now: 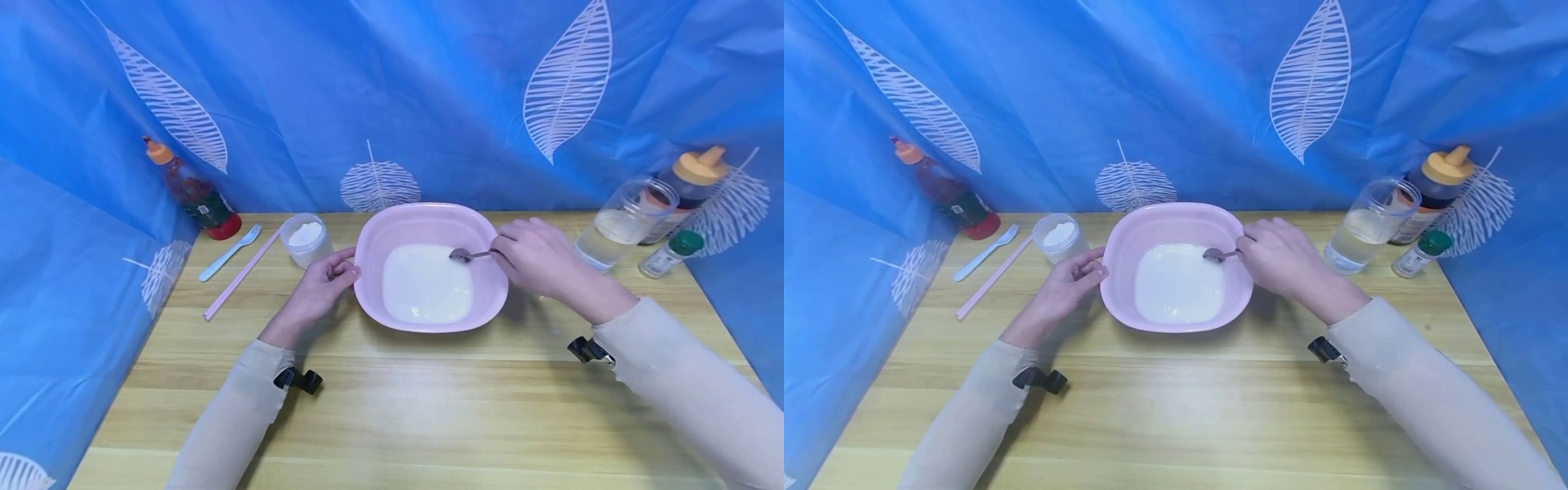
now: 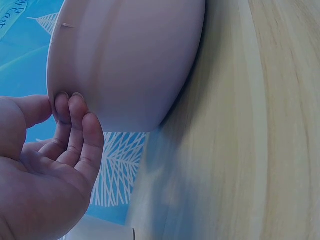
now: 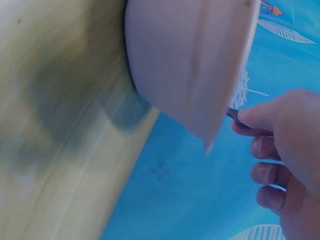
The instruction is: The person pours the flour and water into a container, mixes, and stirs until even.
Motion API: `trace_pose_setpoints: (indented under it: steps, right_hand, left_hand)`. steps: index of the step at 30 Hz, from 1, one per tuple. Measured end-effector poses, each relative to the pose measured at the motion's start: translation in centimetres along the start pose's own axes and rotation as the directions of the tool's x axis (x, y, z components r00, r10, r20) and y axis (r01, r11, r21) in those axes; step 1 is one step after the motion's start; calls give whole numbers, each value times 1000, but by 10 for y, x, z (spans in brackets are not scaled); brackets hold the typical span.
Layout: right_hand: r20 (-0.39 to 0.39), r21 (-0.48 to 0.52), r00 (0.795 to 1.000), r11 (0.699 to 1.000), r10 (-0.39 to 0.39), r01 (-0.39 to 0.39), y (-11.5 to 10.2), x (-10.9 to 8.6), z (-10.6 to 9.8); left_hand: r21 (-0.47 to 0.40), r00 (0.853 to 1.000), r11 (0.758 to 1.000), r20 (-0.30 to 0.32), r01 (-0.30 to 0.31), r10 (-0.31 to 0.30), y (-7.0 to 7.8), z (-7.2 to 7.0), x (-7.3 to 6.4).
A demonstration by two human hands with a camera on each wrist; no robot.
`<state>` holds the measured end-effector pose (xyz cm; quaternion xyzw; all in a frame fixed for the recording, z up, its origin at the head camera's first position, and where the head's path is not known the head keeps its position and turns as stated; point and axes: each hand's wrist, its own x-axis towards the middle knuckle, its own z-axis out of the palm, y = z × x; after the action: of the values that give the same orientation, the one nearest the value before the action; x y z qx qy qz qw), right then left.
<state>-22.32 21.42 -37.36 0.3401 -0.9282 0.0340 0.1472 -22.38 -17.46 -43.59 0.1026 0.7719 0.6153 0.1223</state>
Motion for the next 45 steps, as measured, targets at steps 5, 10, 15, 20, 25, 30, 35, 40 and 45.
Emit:
trace_pose_setpoints:
  steps: [5,10,15,20,25,30,35,40,45]
  right_hand:
    - [-3,19,998,998,-58,58,-1,-8,-5]
    - [-4,90,998,994,-56,56,-4,-9,-7]
    - [-41,127,999,991,-32,37,-3,-6,-7]
    - [-87,174,996,985,20,-4,-2,-7,-8]
    - [-121,164,990,985,76,-56,-2,-8,-8]
    - [-96,71,992,994,84,-77,-2,-7,-6]
    - [-55,22,997,998,56,-55,-3,-7,-1]
    - [-49,65,996,995,78,-74,-5,-8,-1]
    - [-83,128,992,989,92,-81,-5,-7,-3]
  left_hand:
    - [-5,1000,1000,-2,-3,3,-1,-1,0]
    - [9,1000,1000,-2,-2,2,-1,-1,0]
    - [15,1000,1000,0,6,-6,0,-1,0]
    - [5,1000,1000,0,2,-2,0,0,0]
    - [-15,1000,1000,0,-3,3,0,0,1]
    - [-19,1000,1000,0,-2,2,-1,1,1]
    - [-23,1000,1000,0,-2,2,-2,1,1]
    - [-15,1000,1000,2,-2,2,-2,1,0]
    - [-10,1000,1000,5,-3,3,-4,-1,1]
